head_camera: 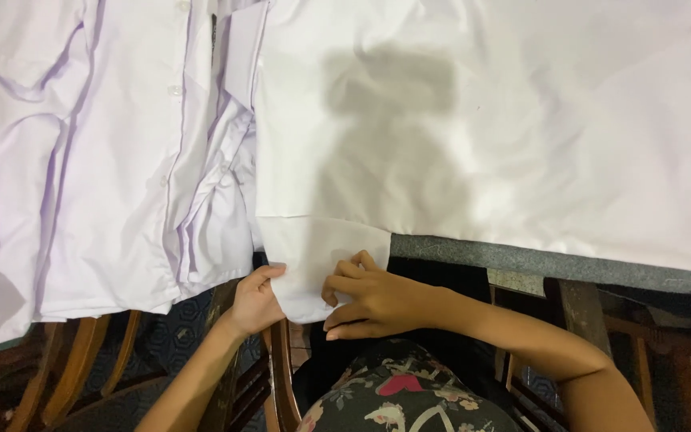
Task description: Folding a white collared shirt on a work table, smoothing out wrinkles and neatly folding the sleeves and body.
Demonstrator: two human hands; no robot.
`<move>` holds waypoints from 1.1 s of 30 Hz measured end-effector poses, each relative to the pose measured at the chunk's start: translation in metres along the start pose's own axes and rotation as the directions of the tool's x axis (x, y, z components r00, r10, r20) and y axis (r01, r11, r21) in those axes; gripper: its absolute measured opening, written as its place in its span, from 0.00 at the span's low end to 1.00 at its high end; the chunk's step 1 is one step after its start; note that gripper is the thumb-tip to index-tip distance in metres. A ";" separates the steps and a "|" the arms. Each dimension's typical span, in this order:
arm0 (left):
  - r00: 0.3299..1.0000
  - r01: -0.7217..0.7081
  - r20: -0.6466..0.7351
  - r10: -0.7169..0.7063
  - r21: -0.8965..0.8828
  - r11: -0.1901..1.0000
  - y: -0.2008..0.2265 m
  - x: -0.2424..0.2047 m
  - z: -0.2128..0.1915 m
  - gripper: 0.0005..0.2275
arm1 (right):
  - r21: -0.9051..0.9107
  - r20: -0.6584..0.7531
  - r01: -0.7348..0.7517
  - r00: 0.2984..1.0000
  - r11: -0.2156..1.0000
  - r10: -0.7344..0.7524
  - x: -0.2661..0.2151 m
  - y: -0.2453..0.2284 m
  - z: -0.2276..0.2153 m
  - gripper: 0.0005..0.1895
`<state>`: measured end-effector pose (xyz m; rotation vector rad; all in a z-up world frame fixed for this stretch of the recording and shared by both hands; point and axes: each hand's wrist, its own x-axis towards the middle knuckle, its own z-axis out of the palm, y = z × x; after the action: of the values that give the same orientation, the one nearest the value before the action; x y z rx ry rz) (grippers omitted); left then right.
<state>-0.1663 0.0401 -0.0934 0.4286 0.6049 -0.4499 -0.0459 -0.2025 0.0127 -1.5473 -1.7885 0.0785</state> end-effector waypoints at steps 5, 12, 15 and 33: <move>0.998 -0.029 -0.049 0.050 0.356 0.934 0.013 -0.012 0.045 0.22 | -0.163 -0.095 -0.028 0.995 0.986 0.012 -0.030 0.003 -0.024 0.10; 0.953 0.273 -0.302 0.008 0.870 0.411 0.028 -0.036 0.084 0.38 | -0.606 -0.185 -0.434 0.892 0.666 0.413 -0.140 0.020 -0.071 0.26; 0.857 0.503 -0.514 0.025 0.848 0.168 0.042 -0.047 0.108 0.37 | -0.775 -0.190 -0.504 0.762 0.382 0.619 -0.182 0.002 -0.114 0.41; 0.919 0.394 -0.355 0.172 0.825 -0.405 0.061 -0.046 0.158 0.22 | -0.644 -0.636 -0.748 0.405 -0.163 0.657 -0.308 -0.088 -0.175 0.32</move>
<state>-0.0995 0.0230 0.0676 2.3944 0.4064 -1.1554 -0.0249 -0.5664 0.0299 -3.1989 -0.4034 -0.5724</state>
